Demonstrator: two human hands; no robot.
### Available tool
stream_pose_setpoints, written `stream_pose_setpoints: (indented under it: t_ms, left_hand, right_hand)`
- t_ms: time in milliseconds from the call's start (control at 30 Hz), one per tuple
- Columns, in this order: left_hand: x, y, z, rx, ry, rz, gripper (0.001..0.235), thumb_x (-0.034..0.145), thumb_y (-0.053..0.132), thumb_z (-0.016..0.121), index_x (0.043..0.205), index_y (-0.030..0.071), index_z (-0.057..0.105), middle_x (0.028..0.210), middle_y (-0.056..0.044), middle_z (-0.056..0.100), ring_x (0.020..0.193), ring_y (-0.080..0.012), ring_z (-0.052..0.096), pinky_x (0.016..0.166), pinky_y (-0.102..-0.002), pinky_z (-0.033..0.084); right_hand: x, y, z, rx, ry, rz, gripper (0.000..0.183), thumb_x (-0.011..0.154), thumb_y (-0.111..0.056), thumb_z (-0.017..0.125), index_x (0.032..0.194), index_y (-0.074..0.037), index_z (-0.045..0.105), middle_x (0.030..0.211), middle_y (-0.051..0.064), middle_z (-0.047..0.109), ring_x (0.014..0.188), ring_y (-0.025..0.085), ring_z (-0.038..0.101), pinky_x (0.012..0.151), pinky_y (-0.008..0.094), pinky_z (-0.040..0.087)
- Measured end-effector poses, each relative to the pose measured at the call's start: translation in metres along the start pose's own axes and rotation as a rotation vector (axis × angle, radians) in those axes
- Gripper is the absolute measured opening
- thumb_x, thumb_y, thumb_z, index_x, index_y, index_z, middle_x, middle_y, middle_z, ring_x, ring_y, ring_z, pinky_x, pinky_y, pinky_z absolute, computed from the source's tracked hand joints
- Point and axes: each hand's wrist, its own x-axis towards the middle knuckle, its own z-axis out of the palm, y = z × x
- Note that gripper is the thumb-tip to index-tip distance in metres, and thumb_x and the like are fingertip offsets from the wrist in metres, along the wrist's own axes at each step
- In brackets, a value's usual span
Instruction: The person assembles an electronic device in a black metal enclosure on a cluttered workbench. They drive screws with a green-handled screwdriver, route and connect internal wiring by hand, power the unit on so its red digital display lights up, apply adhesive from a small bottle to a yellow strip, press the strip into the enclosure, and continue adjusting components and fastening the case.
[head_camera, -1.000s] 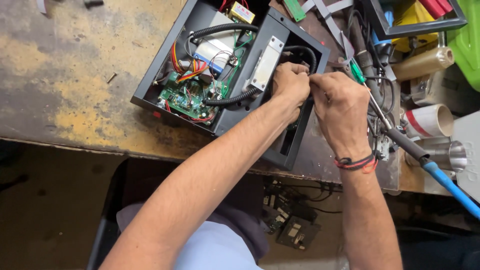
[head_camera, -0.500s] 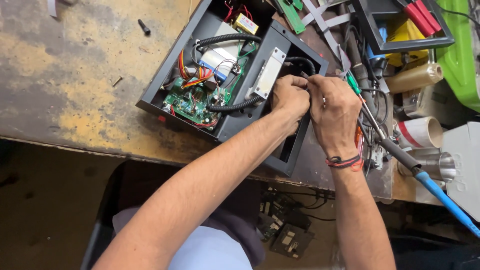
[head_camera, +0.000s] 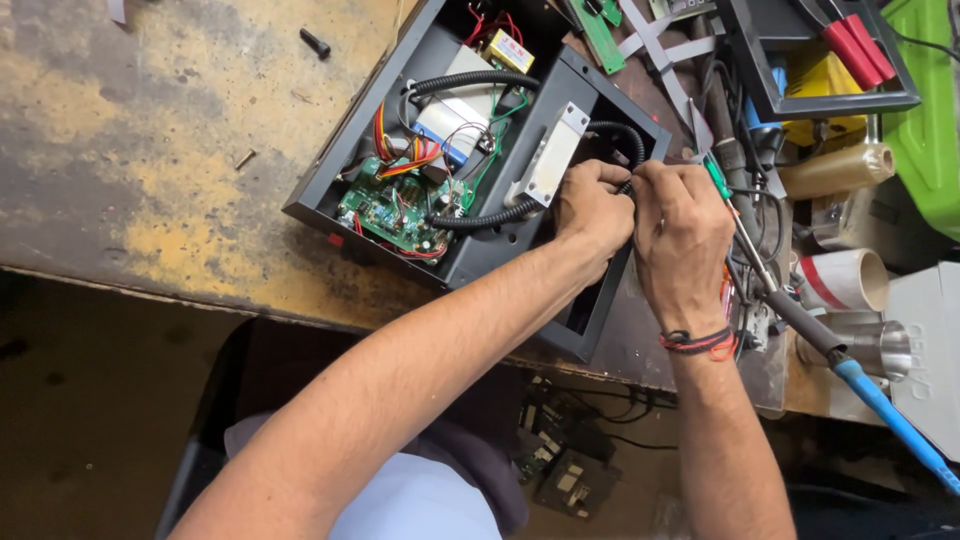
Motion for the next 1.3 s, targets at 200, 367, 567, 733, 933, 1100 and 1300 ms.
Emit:
stream_pose_setpoints:
  t_ms: [200, 367, 567, 733, 933, 1100, 1300]
  left_hand:
    - [0.002, -0.003, 0.001, 0.034, 0.001, 0.042, 0.029, 0.076, 0.005, 0.071, 0.105, 0.005, 0.072, 0.093, -0.01, 0.077, 0.086, -0.0229, 0.074, 0.076, -0.036, 0.058]
    - [0.002, -0.001, 0.0, 0.018, -0.009, 0.013, 0.028, 0.076, 0.009, 0.074, 0.104, 0.005, 0.071, 0.091, -0.01, 0.076, 0.084, -0.0224, 0.073, 0.074, -0.036, 0.058]
    - [0.002, 0.0, -0.001, -0.001, -0.023, 0.0, 0.028, 0.074, 0.009, 0.074, 0.102, 0.005, 0.07, 0.088, -0.01, 0.076, 0.082, -0.0219, 0.073, 0.073, -0.036, 0.058]
    - [0.001, 0.0, -0.002, -0.007, -0.035, 0.034, 0.023, 0.075, 0.009, 0.073, 0.097, 0.003, 0.072, 0.084, -0.01, 0.077, 0.078, -0.0216, 0.073, 0.071, -0.036, 0.058]
    - [0.002, 0.001, -0.002, -0.04, -0.035, 0.043, 0.021, 0.076, 0.008, 0.072, 0.097, 0.003, 0.071, 0.085, -0.011, 0.076, 0.078, -0.0212, 0.073, 0.07, -0.035, 0.058]
    - [0.003, -0.001, -0.001, -0.056, -0.038, 0.037, 0.019, 0.077, 0.007, 0.071, 0.095, 0.002, 0.072, 0.085, -0.012, 0.077, 0.078, -0.0211, 0.073, 0.07, -0.035, 0.058]
    - [0.006, -0.004, 0.001, -0.06, -0.043, 0.029, 0.019, 0.077, 0.01, 0.073, 0.095, 0.004, 0.072, 0.085, -0.009, 0.076, 0.077, -0.0193, 0.073, 0.068, -0.034, 0.058]
  right_hand:
    - [0.007, 0.0, -0.004, 0.008, -0.068, 0.001, 0.009, 0.104, -0.006, 0.071, 0.111, -0.001, 0.071, 0.097, 0.016, 0.065, 0.089, 0.034, 0.066, 0.076, 0.043, 0.052]
    - [0.013, 0.002, -0.006, -0.035, -0.12, 0.011, 0.01, 0.099, -0.007, 0.073, 0.108, -0.002, 0.074, 0.097, 0.016, 0.065, 0.089, 0.035, 0.066, 0.077, 0.044, 0.052]
    - [0.012, 0.001, -0.009, -0.027, -0.157, -0.005, 0.011, 0.099, -0.009, 0.072, 0.109, -0.003, 0.074, 0.097, 0.016, 0.064, 0.09, 0.037, 0.065, 0.077, 0.045, 0.052]
    - [0.017, -0.002, -0.012, -0.053, -0.164, 0.005, 0.011, 0.098, -0.012, 0.073, 0.107, -0.006, 0.075, 0.097, 0.015, 0.065, 0.089, 0.037, 0.066, 0.075, 0.047, 0.052]
    - [0.025, -0.003, -0.016, -0.132, -0.238, 0.011, 0.009, 0.099, -0.016, 0.072, 0.102, -0.008, 0.075, 0.095, 0.016, 0.064, 0.088, 0.04, 0.066, 0.073, 0.05, 0.052]
    - [0.034, -0.003, -0.019, -0.143, -0.312, 0.055, 0.012, 0.093, -0.018, 0.074, 0.099, -0.008, 0.078, 0.093, 0.016, 0.064, 0.084, 0.041, 0.065, 0.069, 0.051, 0.051]
    - [0.023, 0.007, -0.013, -0.121, -0.266, -0.028, 0.011, 0.097, -0.016, 0.073, 0.099, -0.005, 0.073, 0.095, 0.016, 0.063, 0.087, 0.039, 0.066, 0.073, 0.048, 0.052]
